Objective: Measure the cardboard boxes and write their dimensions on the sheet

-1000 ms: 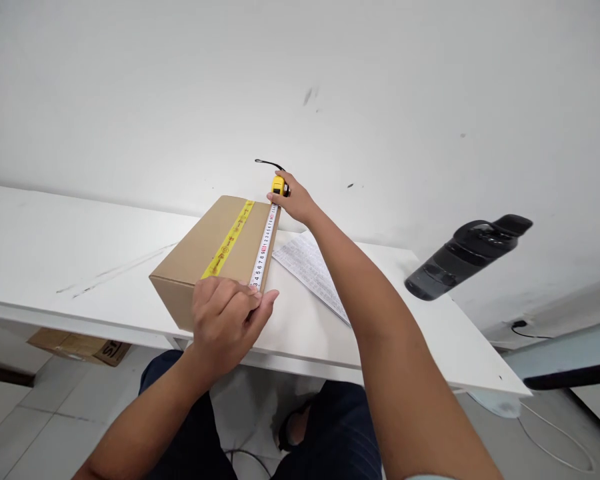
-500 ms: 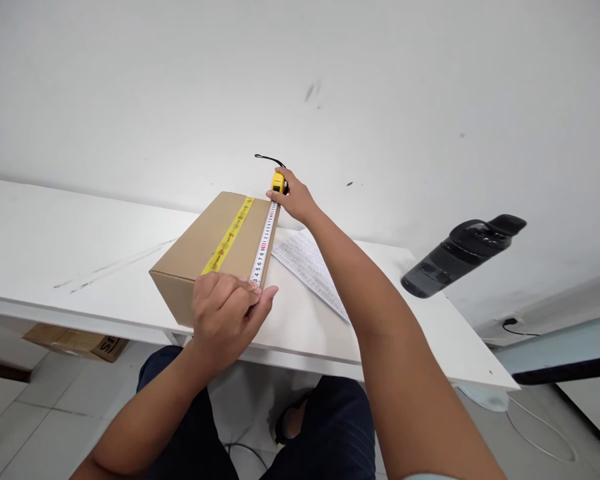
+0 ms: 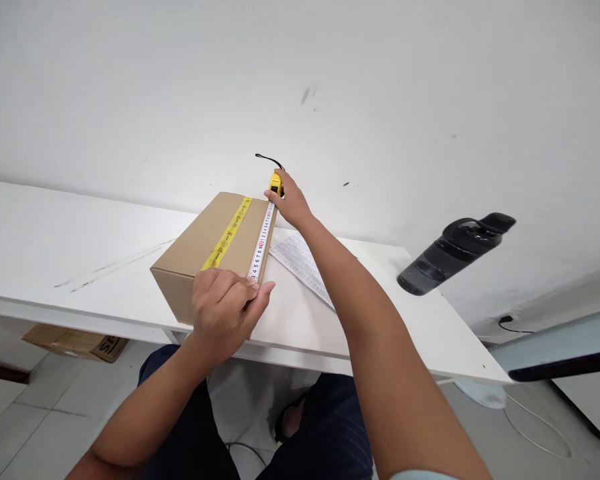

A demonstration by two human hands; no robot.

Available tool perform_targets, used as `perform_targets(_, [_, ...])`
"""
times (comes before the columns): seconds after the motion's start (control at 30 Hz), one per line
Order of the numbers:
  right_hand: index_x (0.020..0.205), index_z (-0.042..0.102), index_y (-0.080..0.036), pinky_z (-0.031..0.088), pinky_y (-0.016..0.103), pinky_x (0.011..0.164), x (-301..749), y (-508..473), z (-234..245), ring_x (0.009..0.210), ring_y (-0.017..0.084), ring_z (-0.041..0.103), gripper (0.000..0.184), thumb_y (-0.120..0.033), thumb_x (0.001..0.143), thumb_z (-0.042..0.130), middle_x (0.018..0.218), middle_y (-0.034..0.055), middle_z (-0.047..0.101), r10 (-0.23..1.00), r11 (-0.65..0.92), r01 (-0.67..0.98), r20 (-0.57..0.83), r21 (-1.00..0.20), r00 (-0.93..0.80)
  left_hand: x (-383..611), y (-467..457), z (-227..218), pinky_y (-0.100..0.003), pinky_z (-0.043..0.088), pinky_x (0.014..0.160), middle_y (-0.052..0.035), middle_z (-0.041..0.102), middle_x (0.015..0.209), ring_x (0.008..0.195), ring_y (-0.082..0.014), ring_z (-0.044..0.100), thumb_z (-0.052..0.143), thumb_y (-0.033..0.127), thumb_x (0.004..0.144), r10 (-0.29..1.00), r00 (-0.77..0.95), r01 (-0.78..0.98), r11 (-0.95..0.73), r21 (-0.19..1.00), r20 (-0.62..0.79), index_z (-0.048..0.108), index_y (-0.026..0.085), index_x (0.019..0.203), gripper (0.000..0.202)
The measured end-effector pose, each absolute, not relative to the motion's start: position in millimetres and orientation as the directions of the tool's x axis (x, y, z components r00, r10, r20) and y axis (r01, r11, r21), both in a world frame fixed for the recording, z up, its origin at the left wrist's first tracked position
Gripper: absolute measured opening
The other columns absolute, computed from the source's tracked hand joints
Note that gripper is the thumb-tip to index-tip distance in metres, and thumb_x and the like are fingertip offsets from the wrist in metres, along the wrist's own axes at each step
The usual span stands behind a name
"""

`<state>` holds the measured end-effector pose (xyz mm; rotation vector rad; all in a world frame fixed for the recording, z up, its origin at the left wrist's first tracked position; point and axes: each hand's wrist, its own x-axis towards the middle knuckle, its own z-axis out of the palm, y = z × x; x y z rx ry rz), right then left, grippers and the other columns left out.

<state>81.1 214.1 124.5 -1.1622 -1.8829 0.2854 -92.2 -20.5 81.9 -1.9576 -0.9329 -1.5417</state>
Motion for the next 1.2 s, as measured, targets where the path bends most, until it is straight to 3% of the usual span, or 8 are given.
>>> perform_targets(0.17, [0.151, 0.042, -0.022, 0.041, 0.054, 0.115, 80, 212, 126, 0.133, 0.033, 0.054, 0.068, -0.042, 0.088, 0.059, 0.158, 0.0138, 0.048, 0.811, 0.532, 0.609, 0.559, -0.588, -0.169, -92, -20, 83, -0.034, 0.036, 0.066, 0.0015, 0.064, 0.066, 0.067, -0.0157, 0.057, 0.073, 0.025, 0.091, 0.213, 0.133, 0.754, -0.655, 0.040, 0.968, 0.052, 0.021, 0.068, 0.031])
perform_targets(0.43, [0.150, 0.042, -0.028, 0.042, 0.056, 0.113, 81, 223, 124, 0.135, 0.036, 0.053, 0.070, -0.053, 0.088, 0.061, 0.157, 0.0113, 0.049, 0.805, 0.542, 0.612, 0.566, -0.576, -0.180, -90, -18, 83, -0.034, 0.035, 0.066, 0.0016, 0.064, 0.066, 0.066, -0.0161, 0.056, 0.075, 0.024, 0.089, 0.200, 0.138, 0.762, -0.647, 0.025, 0.970, 0.053, 0.021, 0.068, 0.031])
perform_targets(0.8, [0.149, 0.043, -0.028, 0.046, 0.058, 0.107, 78, 223, 125, 0.120, 0.035, 0.059, 0.069, -0.046, 0.086, 0.064, 0.141, 0.0116, 0.060, 0.833, 0.499, 0.611, 0.534, -0.614, -0.143, -92, -17, 80, -0.034, 0.038, 0.068, 0.0017, 0.065, 0.069, 0.069, -0.0164, 0.059, 0.076, 0.026, 0.089, 0.193, 0.158, 0.773, -0.635, 0.001, 0.968, 0.054, 0.022, 0.071, 0.028])
perform_targets(1.0, [0.134, 0.055, -0.026, 0.050, 0.055, 0.103, 90, 211, 141, 0.108, 0.031, 0.061, 0.062, -0.042, 0.076, 0.072, 0.130, 0.0106, 0.064, 0.792, 0.507, 0.607, 0.609, -0.612, -0.046, -110, -25, 84, -0.035, 0.051, 0.077, -0.0063, 0.072, 0.088, 0.082, -0.0206, 0.068, 0.075, 0.026, 0.089, 0.150, 0.326, 0.731, -0.666, -0.149, 0.933, 0.059, 0.019, 0.097, 0.019])
perform_targets(1.1, [0.131, 0.057, -0.026, 0.052, 0.054, 0.099, 115, 191, 146, 0.104, 0.030, 0.062, 0.063, -0.047, 0.074, 0.075, 0.130, 0.0105, 0.061, 0.720, 0.493, 0.620, 0.686, -0.610, 0.102, -116, -31, 87, -0.042, 0.053, 0.092, -0.0165, 0.073, 0.113, 0.106, -0.0285, 0.071, 0.072, 0.031, 0.091, 0.205, 0.352, 0.760, -0.632, -0.151, 0.913, 0.051, 0.017, 0.126, 0.043])
perform_targets(1.2, [0.136, 0.054, -0.025, 0.050, 0.055, 0.099, 143, 159, 141, 0.102, 0.031, 0.062, 0.070, -0.050, 0.074, 0.077, 0.134, 0.0148, 0.055, 0.685, 0.355, 0.662, 0.665, -0.660, 0.296, -117, -35, 91, -0.052, 0.047, 0.107, -0.0290, 0.058, 0.142, 0.136, -0.0369, 0.057, 0.072, 0.035, 0.091, 0.284, 0.370, 0.797, -0.587, -0.145, 0.885, 0.032, 0.015, 0.147, 0.072])
